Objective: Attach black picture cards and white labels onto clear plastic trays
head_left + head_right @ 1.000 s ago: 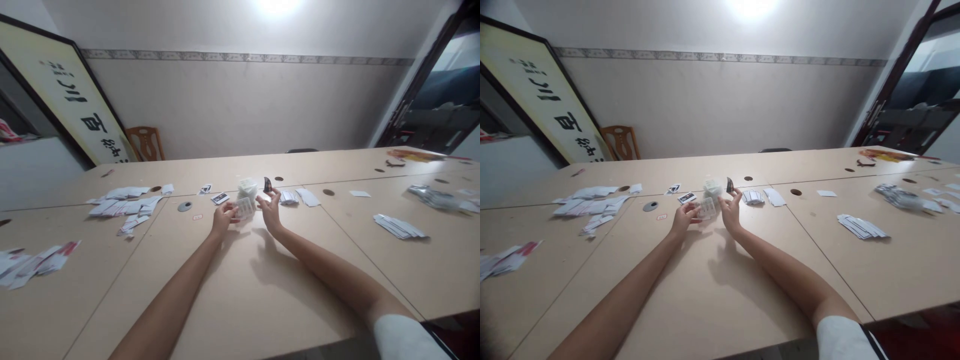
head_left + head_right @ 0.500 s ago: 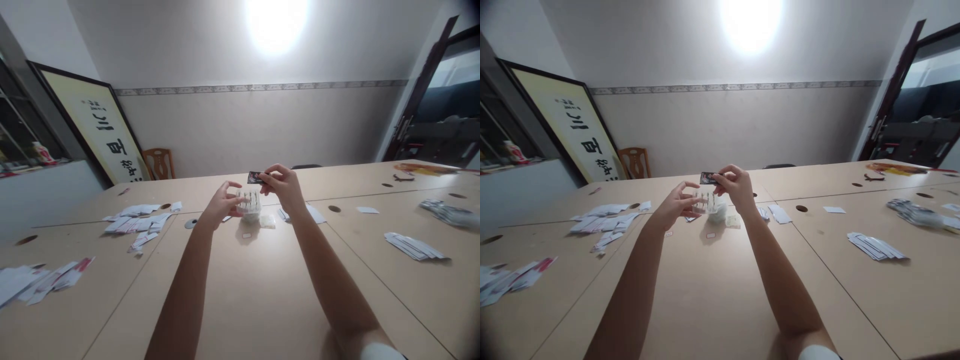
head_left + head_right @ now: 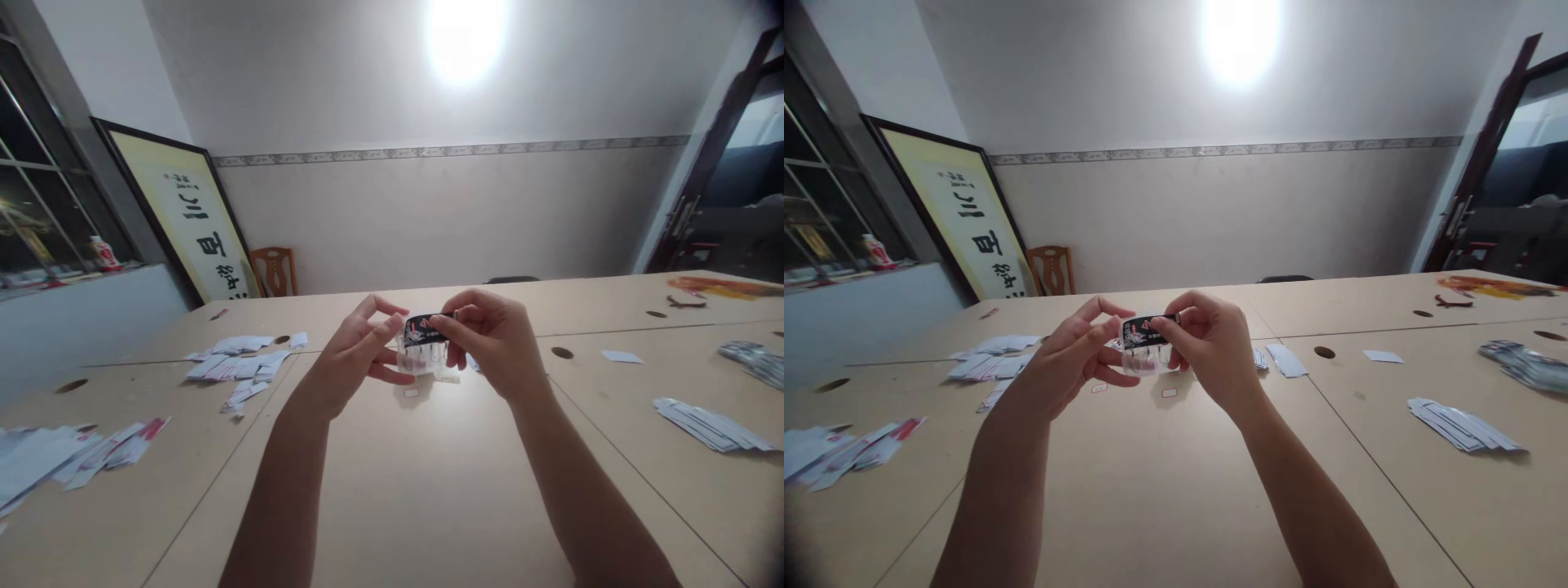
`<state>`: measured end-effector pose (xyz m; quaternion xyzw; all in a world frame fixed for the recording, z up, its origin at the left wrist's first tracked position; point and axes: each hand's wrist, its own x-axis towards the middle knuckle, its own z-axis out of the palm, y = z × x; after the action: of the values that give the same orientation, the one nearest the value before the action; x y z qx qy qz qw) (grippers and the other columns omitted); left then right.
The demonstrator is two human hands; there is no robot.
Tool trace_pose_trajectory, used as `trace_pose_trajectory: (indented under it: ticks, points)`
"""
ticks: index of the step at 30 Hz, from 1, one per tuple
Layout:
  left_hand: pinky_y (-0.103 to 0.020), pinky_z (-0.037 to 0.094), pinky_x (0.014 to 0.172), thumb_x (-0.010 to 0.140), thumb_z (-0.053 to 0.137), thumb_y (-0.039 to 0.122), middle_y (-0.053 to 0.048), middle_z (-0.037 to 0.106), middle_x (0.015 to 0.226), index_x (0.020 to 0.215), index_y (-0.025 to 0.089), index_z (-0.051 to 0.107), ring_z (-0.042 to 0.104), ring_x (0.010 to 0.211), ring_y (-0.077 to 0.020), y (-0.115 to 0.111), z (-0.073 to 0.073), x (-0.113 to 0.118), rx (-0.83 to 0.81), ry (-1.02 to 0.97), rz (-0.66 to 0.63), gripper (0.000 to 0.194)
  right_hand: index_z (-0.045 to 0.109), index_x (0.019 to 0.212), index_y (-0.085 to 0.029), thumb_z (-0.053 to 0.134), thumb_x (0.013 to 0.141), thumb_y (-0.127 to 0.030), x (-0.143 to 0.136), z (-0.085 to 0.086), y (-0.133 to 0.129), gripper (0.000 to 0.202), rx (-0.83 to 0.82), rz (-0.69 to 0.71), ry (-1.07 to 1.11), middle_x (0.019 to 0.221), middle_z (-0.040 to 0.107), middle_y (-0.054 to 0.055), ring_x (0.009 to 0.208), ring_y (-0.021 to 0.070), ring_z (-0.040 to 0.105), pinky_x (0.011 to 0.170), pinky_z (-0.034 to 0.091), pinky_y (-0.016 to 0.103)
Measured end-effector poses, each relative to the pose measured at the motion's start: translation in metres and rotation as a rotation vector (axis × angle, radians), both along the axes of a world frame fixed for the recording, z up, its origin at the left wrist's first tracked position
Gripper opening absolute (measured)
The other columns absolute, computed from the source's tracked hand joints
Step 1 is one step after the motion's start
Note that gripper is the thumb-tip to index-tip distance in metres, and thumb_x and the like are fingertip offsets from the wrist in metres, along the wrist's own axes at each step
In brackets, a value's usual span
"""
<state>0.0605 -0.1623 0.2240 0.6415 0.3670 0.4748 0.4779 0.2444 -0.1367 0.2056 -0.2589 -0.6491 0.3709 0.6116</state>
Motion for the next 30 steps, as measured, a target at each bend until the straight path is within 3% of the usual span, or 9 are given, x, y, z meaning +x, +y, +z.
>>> trace_pose_trajectory:
  ticks: [10, 30]
  points:
    - [-0.035, 0.064, 0.065, 0.083, 0.073, 0.037, -0.007, 0.073, 0.09, 0.108, 0.019, 0.047, 0.074, 0.084, -0.0255, -0.004, 0.001, -0.001, 0.008, 0.009, -0.083, 0.04, 0.06, 0.071, -0.019, 0.078, 0.075, -0.033, -0.003, -0.001, -0.014, 0.023, 0.149, -0.281, -0.035, 0.048, 0.055, -0.006, 0.038, 0.0072, 0.049, 0.036, 0.036, 0.019]
    - [-0.032, 0.063, 0.06, 0.085, 0.07, 0.038, -0.003, 0.073, 0.08, 0.104, 0.019, 0.048, 0.073, 0.074, -0.021, -0.008, 0.002, 0.003, 0.02, -0.018, -0.119, 0.035, 0.062, 0.07, -0.019, 0.076, 0.077, -0.031, -0.004, -0.002, -0.021, 0.019, 0.219, -0.341, -0.045, 0.046, 0.05, -0.007, 0.038, 0.0067, 0.046, 0.037, 0.034, 0.019]
